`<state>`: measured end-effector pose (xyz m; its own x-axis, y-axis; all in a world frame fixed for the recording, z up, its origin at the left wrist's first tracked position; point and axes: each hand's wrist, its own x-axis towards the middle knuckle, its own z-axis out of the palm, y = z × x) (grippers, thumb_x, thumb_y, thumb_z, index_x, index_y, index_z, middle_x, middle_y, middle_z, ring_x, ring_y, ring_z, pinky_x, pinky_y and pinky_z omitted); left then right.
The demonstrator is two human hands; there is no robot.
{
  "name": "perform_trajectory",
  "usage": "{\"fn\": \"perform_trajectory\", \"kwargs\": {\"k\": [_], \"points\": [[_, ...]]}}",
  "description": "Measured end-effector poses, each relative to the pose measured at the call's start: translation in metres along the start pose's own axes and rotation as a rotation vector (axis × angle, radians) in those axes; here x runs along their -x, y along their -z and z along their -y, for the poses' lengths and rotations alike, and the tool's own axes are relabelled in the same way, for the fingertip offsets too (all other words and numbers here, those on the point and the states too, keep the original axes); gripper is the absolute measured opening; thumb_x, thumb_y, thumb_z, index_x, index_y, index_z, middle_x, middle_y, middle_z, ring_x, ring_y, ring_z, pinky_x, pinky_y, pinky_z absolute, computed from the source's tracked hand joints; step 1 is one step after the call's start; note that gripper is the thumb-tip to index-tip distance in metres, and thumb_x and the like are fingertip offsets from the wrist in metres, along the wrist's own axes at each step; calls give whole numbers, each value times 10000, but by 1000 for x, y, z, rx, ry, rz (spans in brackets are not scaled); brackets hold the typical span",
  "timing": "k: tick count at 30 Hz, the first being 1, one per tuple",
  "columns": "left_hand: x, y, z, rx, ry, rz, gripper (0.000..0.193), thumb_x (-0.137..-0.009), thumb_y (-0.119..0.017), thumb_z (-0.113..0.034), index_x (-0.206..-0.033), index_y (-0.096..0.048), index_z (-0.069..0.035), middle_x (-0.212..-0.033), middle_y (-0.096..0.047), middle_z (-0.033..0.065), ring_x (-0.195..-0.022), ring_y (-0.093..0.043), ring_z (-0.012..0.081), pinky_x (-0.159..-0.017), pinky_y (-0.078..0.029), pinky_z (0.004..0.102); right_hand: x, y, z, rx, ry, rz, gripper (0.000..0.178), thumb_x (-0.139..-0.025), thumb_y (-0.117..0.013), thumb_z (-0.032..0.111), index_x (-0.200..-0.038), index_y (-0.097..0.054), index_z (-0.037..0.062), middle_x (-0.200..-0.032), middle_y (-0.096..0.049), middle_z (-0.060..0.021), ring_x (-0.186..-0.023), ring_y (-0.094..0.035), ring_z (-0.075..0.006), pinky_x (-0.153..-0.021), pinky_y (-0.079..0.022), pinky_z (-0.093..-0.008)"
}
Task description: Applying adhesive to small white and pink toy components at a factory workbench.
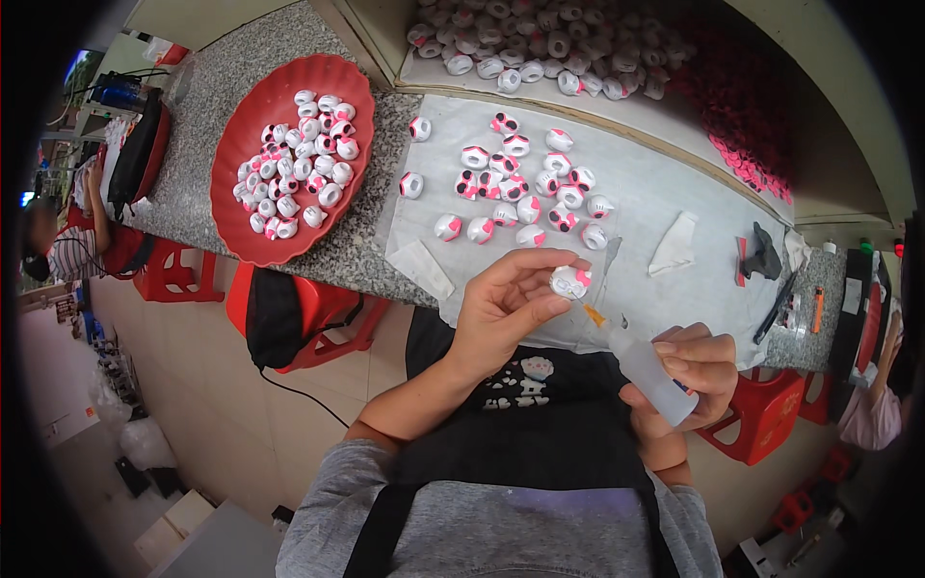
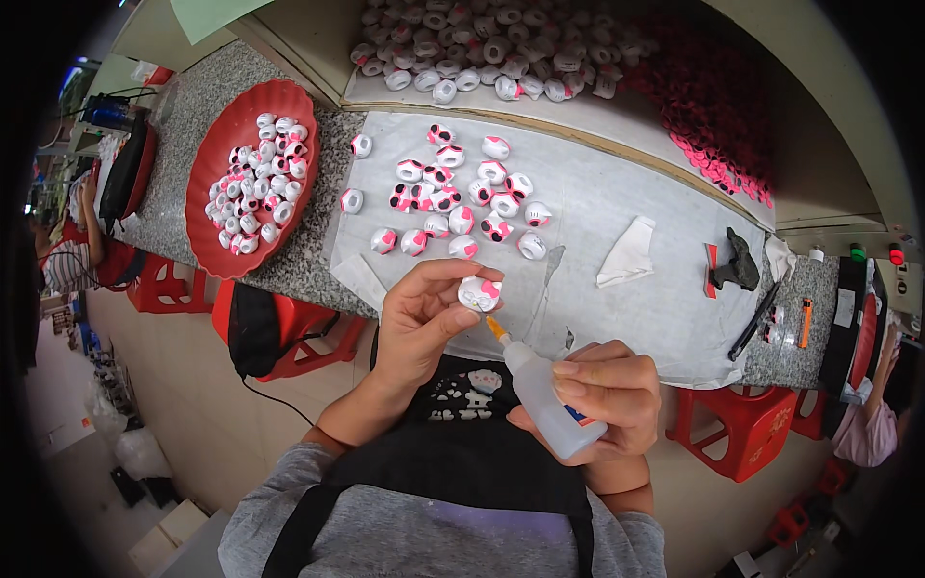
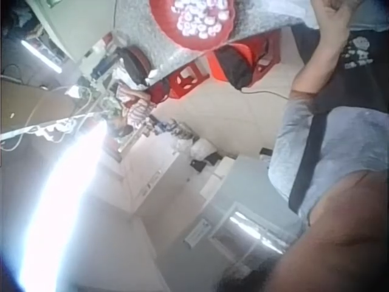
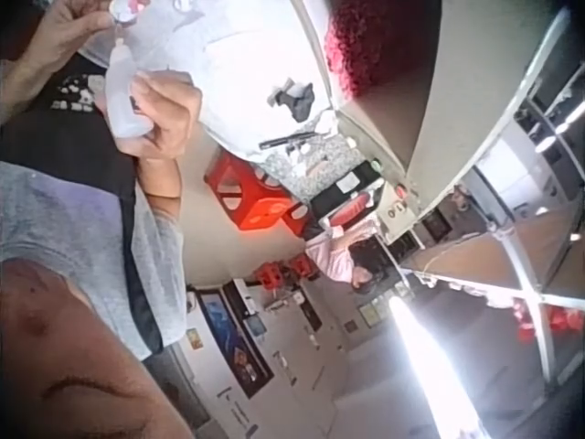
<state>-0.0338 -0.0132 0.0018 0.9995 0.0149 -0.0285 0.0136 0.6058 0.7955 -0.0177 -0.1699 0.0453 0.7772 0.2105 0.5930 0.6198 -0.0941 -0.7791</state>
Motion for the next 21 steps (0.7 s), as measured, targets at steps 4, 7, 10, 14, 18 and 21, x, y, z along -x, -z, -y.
{"fn": "perform_trajectory", "kwargs": {"k": [4,7,10,14,18,21], "points": [[0,1,2,4,6,-13,311,-718,-533,-8,-1009,-429,20,-992,-502,159,-920,-494,178,-799,-399,291,0,2,0,-13,-5,1,385,-552,-734,191,-760,-437,60,-714,-456,-57,-535,-447,-124,-482,-392,-216],[-1,1,2,-1,-22,-15,318,-716,-540,-18,-1010,-426,23,-993,-500,160,-923,-493,179,-803,-401,296,0,2,0,-4,2,2,385,-554,-733,196,-761,-439,58,-714,-455,-56,-534,-443,-124,-484,-389,-217],[0,1,2,11,-5,-14,328,-713,-548,-25,-1013,-425,24,-987,-504,159,-929,-490,180,-795,-403,294,0,2,-2,10,20,-36,388,-555,-733,203,-763,-441,56,-717,-455,-55,-536,-441,-124,-484,-388,-218],[0,0,1,-11,-8,-2,330,-713,-546,-20,-1016,-425,26,-982,-508,159,-923,-496,180,-784,-407,292,2,2,-4,-12,26,-58,380,-557,-731,188,-764,-441,56,-726,-457,-55,-545,-444,-124,-487,-394,-217],[1,-1,2,20,35,7,329,-715,-537,-6,-1023,-426,27,-985,-510,159,-902,-510,176,-781,-401,282,2,3,-4,-30,41,-25,374,-560,-729,171,-766,-440,54,-730,-459,-59,-548,-445,-125,-489,-400,-218],[2,-3,1,33,50,4,329,-716,-532,3,-1026,-426,27,-984,-512,156,-893,-515,178,-784,-398,281,2,4,-3,-23,40,1,376,-558,-730,168,-767,-439,53,-730,-460,-61,-550,-446,-126,-491,-400,-218]]}}
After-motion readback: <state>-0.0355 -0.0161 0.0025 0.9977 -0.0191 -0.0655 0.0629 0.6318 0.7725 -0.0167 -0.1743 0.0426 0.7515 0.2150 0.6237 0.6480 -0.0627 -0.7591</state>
